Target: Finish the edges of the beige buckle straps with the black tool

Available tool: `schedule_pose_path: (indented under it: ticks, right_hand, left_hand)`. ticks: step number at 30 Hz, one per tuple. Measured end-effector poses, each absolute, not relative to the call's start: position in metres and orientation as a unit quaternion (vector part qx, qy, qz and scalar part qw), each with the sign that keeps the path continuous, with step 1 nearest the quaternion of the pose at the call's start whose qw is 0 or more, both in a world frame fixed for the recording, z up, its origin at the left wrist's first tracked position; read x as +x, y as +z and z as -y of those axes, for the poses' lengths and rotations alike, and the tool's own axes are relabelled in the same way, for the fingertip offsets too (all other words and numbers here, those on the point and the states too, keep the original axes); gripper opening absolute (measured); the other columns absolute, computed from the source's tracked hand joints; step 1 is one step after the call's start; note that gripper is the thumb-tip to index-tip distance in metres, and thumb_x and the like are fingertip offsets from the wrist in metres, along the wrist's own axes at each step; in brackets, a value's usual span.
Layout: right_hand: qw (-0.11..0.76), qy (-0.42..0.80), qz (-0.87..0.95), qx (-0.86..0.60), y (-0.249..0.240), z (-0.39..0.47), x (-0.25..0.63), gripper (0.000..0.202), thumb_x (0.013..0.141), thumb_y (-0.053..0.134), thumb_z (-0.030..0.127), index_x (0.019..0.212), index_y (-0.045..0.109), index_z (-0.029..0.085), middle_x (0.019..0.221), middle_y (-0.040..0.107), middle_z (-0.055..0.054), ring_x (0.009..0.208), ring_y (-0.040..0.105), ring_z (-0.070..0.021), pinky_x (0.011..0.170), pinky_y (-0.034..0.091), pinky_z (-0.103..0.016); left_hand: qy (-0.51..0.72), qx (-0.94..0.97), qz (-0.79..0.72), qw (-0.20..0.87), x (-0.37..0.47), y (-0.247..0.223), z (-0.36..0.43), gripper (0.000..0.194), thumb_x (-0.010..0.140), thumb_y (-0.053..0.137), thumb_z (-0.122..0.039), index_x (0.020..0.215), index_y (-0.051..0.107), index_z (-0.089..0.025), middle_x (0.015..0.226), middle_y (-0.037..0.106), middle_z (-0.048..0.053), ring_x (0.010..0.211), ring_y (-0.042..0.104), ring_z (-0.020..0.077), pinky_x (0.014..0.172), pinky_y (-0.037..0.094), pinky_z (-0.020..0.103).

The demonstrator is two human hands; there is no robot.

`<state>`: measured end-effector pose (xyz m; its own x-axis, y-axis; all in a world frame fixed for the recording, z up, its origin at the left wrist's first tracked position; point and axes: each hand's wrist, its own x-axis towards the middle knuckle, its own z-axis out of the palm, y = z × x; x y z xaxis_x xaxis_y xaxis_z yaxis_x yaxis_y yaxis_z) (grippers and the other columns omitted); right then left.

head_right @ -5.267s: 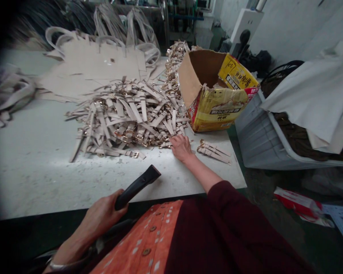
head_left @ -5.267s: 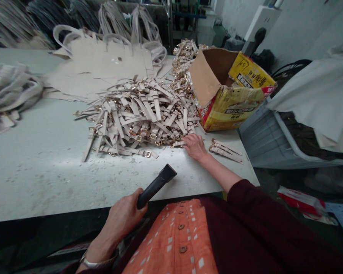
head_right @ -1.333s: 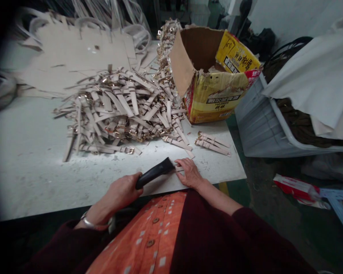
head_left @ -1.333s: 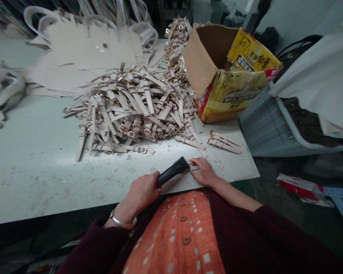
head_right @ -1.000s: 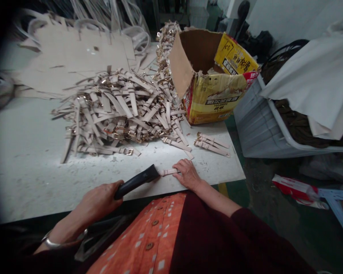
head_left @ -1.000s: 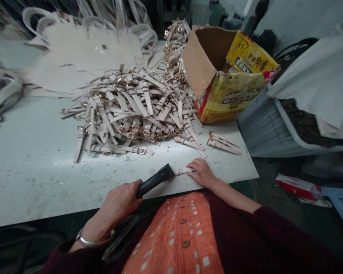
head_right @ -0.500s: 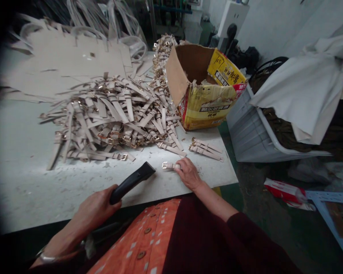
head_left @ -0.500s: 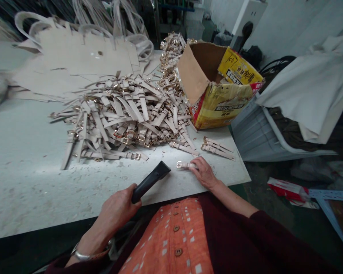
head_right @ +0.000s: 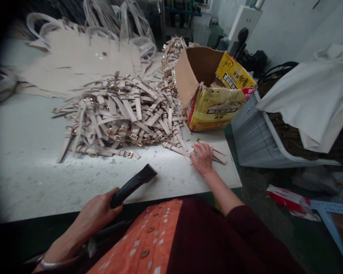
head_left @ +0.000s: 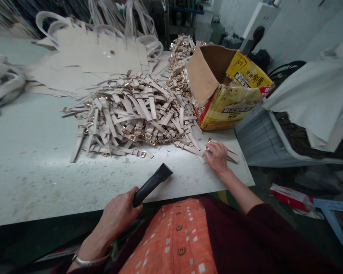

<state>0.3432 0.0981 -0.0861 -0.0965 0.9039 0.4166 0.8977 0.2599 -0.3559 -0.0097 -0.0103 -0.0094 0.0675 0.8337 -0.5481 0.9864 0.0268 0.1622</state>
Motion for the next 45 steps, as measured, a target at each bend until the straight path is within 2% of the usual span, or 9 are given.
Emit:
schedule_pose_path:
  ticks: [3, 8, 12, 16, 23, 30, 34, 40, 45]
  right_hand:
    - [0.233, 0.088, 0.806, -0.537, -0.088, -0.111, 0.295, 0.027, 0.081, 0.056, 0.022, 0.108, 0.056, 0.021, 0.102, 0.060, -0.009, 0.098, 0.046, -0.0248, 0.083, 0.035, -0.039]
    - [0.199, 0.088, 0.774, -0.594, -0.097, -0.133, 0.248, 0.026, 0.079, 0.062, 0.027, 0.104, 0.058, 0.022, 0.099, 0.057, -0.011, 0.097, 0.045, -0.0261, 0.079, 0.037, -0.039]
    - [0.202, 0.077, 0.764, -0.608, -0.101, -0.134, 0.243, 0.017, 0.077, 0.062, 0.030, 0.092, 0.061, 0.021, 0.092, 0.056, -0.010, 0.094, 0.046, -0.0255, 0.079, 0.039, -0.038]
    - [0.237, 0.124, 0.769, -0.581, -0.104, -0.118, 0.245, 0.012, 0.075, 0.056, 0.021, 0.086, 0.059, 0.018, 0.088, 0.055, -0.007, 0.086, 0.050, -0.0211, 0.077, 0.041, -0.032]
    - [0.264, 0.215, 0.800, -0.494, -0.102, -0.074, 0.257, 0.025, 0.077, 0.051, 0.013, 0.099, 0.060, 0.020, 0.088, 0.055, -0.003, 0.080, 0.054, -0.0147, 0.074, 0.043, -0.025]
    - [0.136, 0.186, 0.850, -0.474, -0.092, -0.053, 0.255, 0.041, 0.083, 0.048, 0.018, 0.120, 0.051, 0.035, 0.093, 0.050, -0.003, 0.077, 0.049, -0.0148, 0.062, 0.040, -0.024]
    - [0.106, 0.166, 0.873, -0.446, -0.088, -0.057, 0.251, 0.041, 0.082, 0.049, 0.016, 0.119, 0.052, 0.034, 0.089, 0.051, -0.004, 0.078, 0.046, -0.0178, 0.063, 0.038, -0.027]
    - [0.171, 0.226, 0.859, -0.427, -0.092, -0.059, 0.258, 0.033, 0.074, 0.053, 0.011, 0.105, 0.058, 0.019, 0.086, 0.055, -0.005, 0.085, 0.046, -0.0197, 0.075, 0.040, -0.031]
    - [0.233, 0.256, 0.831, -0.437, -0.099, -0.055, 0.263, 0.018, 0.074, 0.055, 0.013, 0.091, 0.058, 0.019, 0.084, 0.058, -0.005, 0.084, 0.049, -0.0190, 0.077, 0.039, -0.031]
  left_hand:
    - [-0.148, 0.682, -0.668, 0.258, -0.008, -0.008, 0.011, 0.025, 0.074, 0.044, -0.031, 0.097, 0.051, -0.024, 0.078, 0.067, 0.004, 0.077, 0.064, 0.0203, 0.062, 0.040, 0.025]
    - [-0.164, 0.669, -0.675, 0.265, -0.004, -0.003, 0.014, 0.024, 0.076, 0.044, -0.032, 0.096, 0.052, -0.023, 0.079, 0.067, 0.004, 0.078, 0.064, 0.0203, 0.063, 0.040, 0.025]
    - [-0.158, 0.667, -0.674, 0.275, -0.007, -0.004, 0.019, 0.024, 0.076, 0.044, -0.034, 0.096, 0.052, -0.023, 0.078, 0.066, 0.004, 0.075, 0.064, 0.0200, 0.061, 0.040, 0.025]
    - [-0.152, 0.668, -0.672, 0.281, -0.011, -0.006, 0.023, 0.023, 0.076, 0.043, -0.033, 0.096, 0.052, -0.023, 0.078, 0.067, 0.004, 0.075, 0.064, 0.0192, 0.061, 0.040, 0.025]
    - [-0.146, 0.671, -0.668, 0.286, -0.014, -0.011, 0.023, 0.022, 0.075, 0.044, -0.033, 0.094, 0.052, -0.023, 0.076, 0.066, 0.003, 0.073, 0.063, 0.0181, 0.060, 0.039, 0.024]
    - [-0.154, 0.677, -0.661, 0.284, -0.012, -0.008, 0.022, 0.022, 0.075, 0.043, -0.033, 0.094, 0.051, -0.024, 0.076, 0.066, 0.003, 0.073, 0.063, 0.0179, 0.060, 0.039, 0.024]
    - [-0.165, 0.682, -0.657, 0.276, -0.010, -0.003, 0.022, 0.022, 0.076, 0.043, -0.033, 0.094, 0.051, -0.024, 0.078, 0.066, 0.002, 0.073, 0.062, 0.0170, 0.060, 0.038, 0.023]
    - [-0.183, 0.712, -0.630, 0.249, -0.004, -0.005, 0.011, 0.028, 0.075, 0.043, -0.031, 0.101, 0.051, -0.023, 0.083, 0.066, 0.005, 0.077, 0.063, 0.0190, 0.063, 0.041, 0.026]
    - [-0.223, 0.723, -0.608, 0.241, 0.000, -0.011, -0.006, 0.033, 0.072, 0.047, -0.031, 0.103, 0.052, -0.022, 0.091, 0.066, 0.007, 0.085, 0.062, 0.0216, 0.068, 0.043, 0.028]
